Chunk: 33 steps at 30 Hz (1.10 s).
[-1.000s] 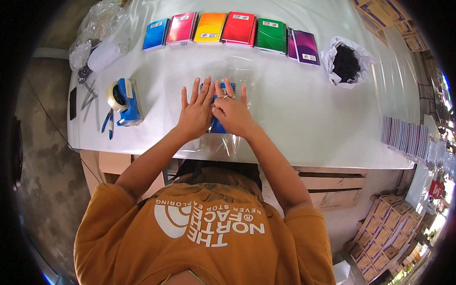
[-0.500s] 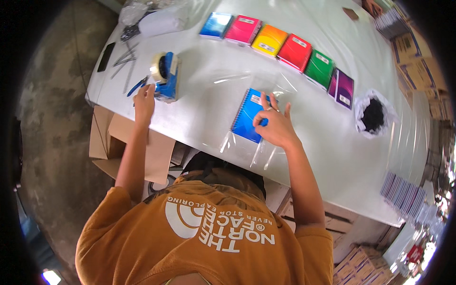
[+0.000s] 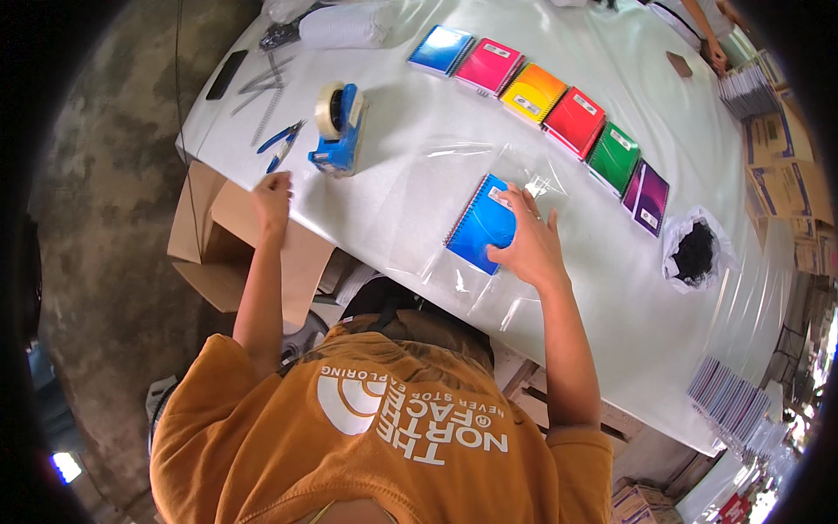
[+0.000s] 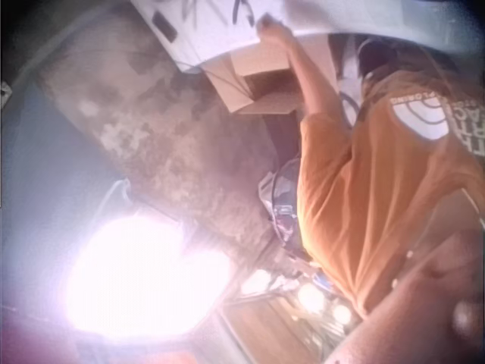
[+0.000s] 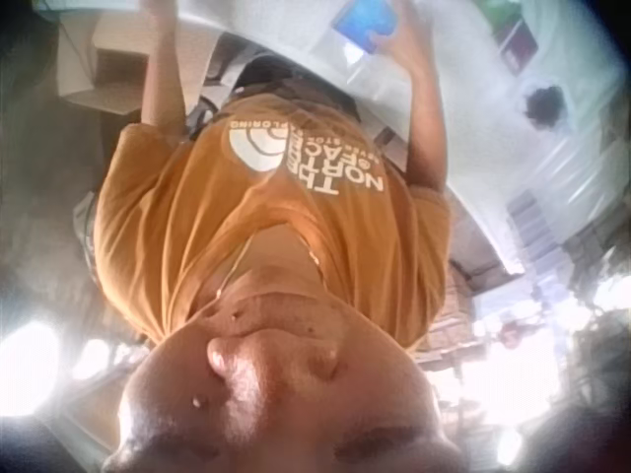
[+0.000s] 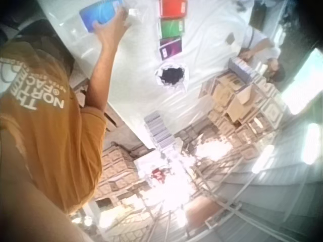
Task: The person places a stack of notebooks into a plastic sleeve, seals it with adhesive tape, and then gathers notebooks of different colors to form another stack.
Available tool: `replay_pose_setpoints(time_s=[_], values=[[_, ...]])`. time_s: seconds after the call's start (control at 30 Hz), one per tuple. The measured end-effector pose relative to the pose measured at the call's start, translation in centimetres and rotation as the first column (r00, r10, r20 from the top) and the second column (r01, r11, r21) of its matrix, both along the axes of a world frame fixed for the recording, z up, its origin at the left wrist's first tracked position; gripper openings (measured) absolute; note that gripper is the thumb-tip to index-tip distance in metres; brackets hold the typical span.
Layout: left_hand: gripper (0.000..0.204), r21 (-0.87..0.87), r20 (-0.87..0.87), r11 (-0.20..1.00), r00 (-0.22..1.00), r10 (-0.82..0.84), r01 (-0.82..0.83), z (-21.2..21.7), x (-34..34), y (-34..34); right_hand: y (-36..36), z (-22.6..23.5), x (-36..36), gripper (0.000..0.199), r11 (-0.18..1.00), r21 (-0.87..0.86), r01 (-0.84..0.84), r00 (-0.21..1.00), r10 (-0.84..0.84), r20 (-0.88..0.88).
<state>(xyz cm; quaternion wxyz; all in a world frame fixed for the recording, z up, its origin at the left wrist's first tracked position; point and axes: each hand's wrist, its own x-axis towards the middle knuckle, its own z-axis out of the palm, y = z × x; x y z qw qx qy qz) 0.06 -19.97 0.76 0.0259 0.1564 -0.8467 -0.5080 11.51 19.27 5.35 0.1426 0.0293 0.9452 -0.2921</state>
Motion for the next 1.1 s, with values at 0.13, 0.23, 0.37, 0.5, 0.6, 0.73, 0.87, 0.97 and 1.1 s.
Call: replay_pose_setpoints(time_s=[0.13,0.23,0.37,0.5,0.6,0.73,0.87,0.97,1.1], values=[[0.026,0.226,-0.006,0.844,0.867,-0.499,0.487,6.9,0.2,11.2,1.3,-1.1,0.0,0.081,1.0,-0.001,-0.013,0.997,0.013,-0.073],[0.033,0.255,0.267,0.491,0.427,-0.864,0.833,8.3,1.8,21.6,1.5,-0.8,-0.7,0.081,0.997,0.022,-0.071,0.997,0.071,-0.017],[0.055,-0.453,0.643,-0.005,0.323,-0.694,0.892,5.9,1.0,26.7,1.7,-1.1,-0.7,0.082,0.996,-0.019,-0.083,0.996,0.082,-0.035],[0.062,-0.495,0.775,-0.324,0.241,-0.584,0.807,7.3,-2.3,24.0,2.3,-2.5,0.3,0.092,1.0,-0.01,0.005,0.993,-0.006,-0.117],[0.064,-0.303,0.486,0.174,0.309,-0.817,0.937,3.0,-2.4,21.1,3.6,-6.5,2.8,0.088,0.931,-0.164,0.326,0.825,-0.365,-0.432],[0.068,0.077,0.205,0.504,0.481,-0.852,0.86,-2.0,0.5,21.7,5.8,-9.8,7.1,0.062,0.64,0.377,0.669,0.713,-0.412,-0.567],[0.065,0.161,0.115,0.539,0.526,-0.842,0.827,-5.6,1.1,22.5,2.1,-8.4,5.3,0.049,0.82,-0.343,0.458,0.75,-0.564,-0.347],[0.067,0.246,-0.014,0.629,0.652,-0.758,0.737,-3.7,4.8,24.6,-2.4,-10.0,2.7,0.047,0.774,-0.297,0.559,0.671,-0.633,-0.387],[0.062,0.46,-0.39,0.532,0.701,-0.597,0.71,3.1,6.0,22.6,-5.8,-4.4,1.5,0.063,0.337,-0.941,0.0,0.576,-0.769,-0.276]])
